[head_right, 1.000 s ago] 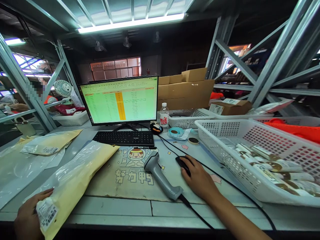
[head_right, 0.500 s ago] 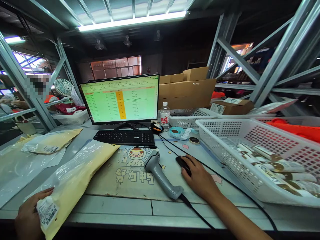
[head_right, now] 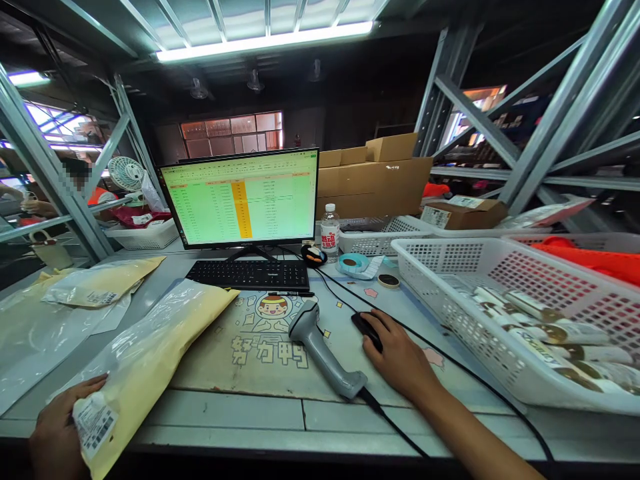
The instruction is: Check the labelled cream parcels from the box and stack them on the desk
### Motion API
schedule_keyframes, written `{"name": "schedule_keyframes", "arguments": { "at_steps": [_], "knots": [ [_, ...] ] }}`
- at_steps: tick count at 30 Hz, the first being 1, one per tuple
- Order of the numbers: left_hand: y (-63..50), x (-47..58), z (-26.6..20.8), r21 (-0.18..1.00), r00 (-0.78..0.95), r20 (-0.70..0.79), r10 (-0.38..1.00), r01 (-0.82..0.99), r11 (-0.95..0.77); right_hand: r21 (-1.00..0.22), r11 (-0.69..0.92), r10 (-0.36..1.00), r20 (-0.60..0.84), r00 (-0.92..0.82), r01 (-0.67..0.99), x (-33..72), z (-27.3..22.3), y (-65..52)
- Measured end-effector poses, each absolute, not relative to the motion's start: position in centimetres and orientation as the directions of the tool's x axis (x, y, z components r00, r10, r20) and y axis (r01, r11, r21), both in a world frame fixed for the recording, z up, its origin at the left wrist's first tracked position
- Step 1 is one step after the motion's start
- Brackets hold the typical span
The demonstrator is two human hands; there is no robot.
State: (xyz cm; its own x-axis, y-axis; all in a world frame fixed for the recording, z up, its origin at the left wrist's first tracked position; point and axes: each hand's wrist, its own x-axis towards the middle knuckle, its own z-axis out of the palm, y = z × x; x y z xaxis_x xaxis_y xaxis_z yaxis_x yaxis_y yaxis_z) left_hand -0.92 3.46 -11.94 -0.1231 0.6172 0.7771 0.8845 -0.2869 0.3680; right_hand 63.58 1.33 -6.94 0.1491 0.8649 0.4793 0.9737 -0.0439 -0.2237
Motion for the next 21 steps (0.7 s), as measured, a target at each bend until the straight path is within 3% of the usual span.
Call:
{"name": "schedule_keyframes", "arguments": {
  "at_steps": [21],
  "knots": [
    [3.4, -1.1, -12.2, 0.326, -0.081, 0.789, 0.609, 0.895, -0.303, -0.223, -0.069, 0.885, 0.435, 0.163, 0.972, 63.1, -6.1, 1.0]
  ]
}}
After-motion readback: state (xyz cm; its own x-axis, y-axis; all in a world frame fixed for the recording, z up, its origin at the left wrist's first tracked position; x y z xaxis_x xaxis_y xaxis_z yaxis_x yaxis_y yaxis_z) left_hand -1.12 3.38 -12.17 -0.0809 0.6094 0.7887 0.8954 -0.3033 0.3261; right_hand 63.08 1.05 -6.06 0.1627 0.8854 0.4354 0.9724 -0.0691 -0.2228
